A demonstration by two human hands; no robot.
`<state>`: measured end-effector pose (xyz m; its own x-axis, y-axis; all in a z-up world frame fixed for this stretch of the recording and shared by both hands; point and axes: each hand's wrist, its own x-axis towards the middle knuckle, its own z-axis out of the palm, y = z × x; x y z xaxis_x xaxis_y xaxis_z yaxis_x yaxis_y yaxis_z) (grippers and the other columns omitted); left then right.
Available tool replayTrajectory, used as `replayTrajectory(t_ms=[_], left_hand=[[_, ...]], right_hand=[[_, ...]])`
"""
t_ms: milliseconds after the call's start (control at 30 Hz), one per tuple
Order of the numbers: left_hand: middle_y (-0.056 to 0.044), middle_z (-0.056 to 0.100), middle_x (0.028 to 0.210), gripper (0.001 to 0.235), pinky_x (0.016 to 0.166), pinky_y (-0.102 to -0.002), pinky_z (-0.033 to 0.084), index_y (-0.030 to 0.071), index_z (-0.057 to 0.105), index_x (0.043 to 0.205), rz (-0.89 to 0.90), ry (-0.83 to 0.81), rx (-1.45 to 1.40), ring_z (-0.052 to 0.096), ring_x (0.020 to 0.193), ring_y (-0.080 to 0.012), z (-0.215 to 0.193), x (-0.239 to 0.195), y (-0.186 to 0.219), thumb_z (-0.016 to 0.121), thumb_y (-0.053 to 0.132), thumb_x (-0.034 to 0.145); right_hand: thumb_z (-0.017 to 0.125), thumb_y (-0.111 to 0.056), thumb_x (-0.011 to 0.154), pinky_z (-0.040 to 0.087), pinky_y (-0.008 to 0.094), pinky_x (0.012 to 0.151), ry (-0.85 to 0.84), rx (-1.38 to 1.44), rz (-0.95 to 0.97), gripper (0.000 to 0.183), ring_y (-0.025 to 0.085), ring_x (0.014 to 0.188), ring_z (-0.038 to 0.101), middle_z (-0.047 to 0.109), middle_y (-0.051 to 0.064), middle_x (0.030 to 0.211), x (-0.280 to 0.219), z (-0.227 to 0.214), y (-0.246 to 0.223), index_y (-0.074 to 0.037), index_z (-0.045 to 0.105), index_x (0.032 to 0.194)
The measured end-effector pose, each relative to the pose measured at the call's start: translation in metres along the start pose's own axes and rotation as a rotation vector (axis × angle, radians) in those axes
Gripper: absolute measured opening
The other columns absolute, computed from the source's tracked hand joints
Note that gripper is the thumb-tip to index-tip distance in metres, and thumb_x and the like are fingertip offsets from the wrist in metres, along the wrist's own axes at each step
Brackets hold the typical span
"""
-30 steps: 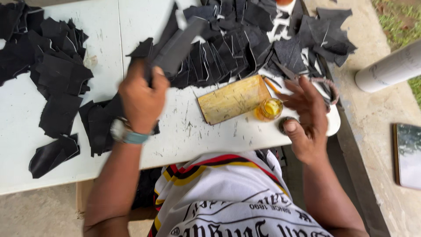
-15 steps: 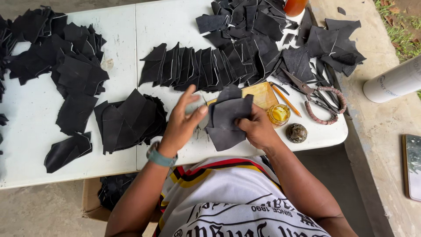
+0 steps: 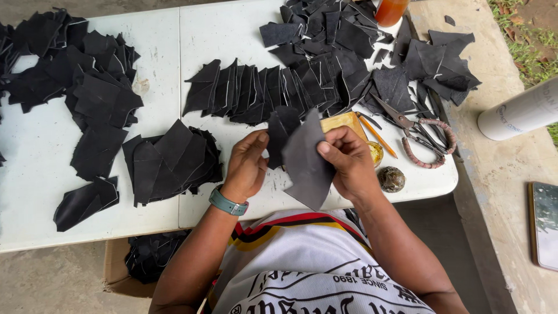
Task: The person uses a wooden template and pencil to mark shapes on black leather pieces, then cuts them with shears. They handle the leather pieces, apply a yellow substance from a jar, and stack the cut pieces on the table.
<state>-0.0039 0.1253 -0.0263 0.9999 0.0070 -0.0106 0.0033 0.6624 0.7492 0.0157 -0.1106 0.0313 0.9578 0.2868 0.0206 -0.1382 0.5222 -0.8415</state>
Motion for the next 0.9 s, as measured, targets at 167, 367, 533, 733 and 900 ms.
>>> replayTrajectory(t_ms=[167,367,533,733,900], left_hand=[[-0.007,0.073,0.095,0.041,0.085,-0.034,0.059,0.002,0.065,0.112,-0.306,0.184,-0.221,0.07,0.092,-0.0176,0.047,-0.015,0.019,0.044,0.033,0.098],[-0.013,0.075,0.104,0.029,0.082,-0.031,0.06,0.0,0.065,0.123,0.24,-0.05,0.915,0.071,0.09,-0.0218,0.069,-0.025,0.053,0.067,0.01,0.096],[-0.013,0.073,0.094,0.035,0.066,-0.04,0.057,0.01,0.072,0.115,0.166,-0.434,1.643,0.073,0.077,-0.0278,0.077,-0.039,0.133,0.058,-0.003,0.085],[-0.013,0.067,0.082,0.019,0.06,-0.042,0.058,0.006,0.067,0.1,0.062,-0.708,2.052,0.07,0.071,-0.0307,0.072,-0.047,0.103,0.06,-0.001,0.083],[-0.013,0.066,0.078,0.011,0.055,-0.042,0.057,0.005,0.066,0.094,0.193,-0.667,2.07,0.069,0.064,-0.0306,0.057,-0.047,0.09,0.063,0.003,0.084]], right_hand=[[0.075,0.0,0.093,0.054,0.022,0.073,0.162,-0.228,-0.179,0.015,0.006,0.076,0.062,0.069,0.003,0.087,0.023,0.013,0.027,-0.005,0.061,0.092],[0.073,-0.003,0.095,0.056,0.023,0.073,0.082,-0.398,-0.057,0.011,0.007,0.079,0.064,0.069,0.004,0.09,0.01,0.016,0.024,-0.002,0.064,0.1],[0.075,-0.01,0.085,0.056,0.033,0.067,-0.018,-1.01,0.046,0.032,0.019,0.084,0.069,0.071,0.008,0.099,-0.021,0.023,-0.004,-0.007,0.063,0.114],[0.078,-0.017,0.079,0.049,0.044,0.096,-0.208,-1.604,-0.431,0.041,0.036,0.108,0.059,0.065,0.013,0.126,-0.016,0.015,0.014,-0.004,0.068,0.117],[0.076,-0.023,0.087,0.047,0.042,0.092,-0.241,-1.653,-0.5,0.029,0.029,0.107,0.059,0.067,0.004,0.125,-0.003,0.016,0.025,-0.012,0.074,0.113]])
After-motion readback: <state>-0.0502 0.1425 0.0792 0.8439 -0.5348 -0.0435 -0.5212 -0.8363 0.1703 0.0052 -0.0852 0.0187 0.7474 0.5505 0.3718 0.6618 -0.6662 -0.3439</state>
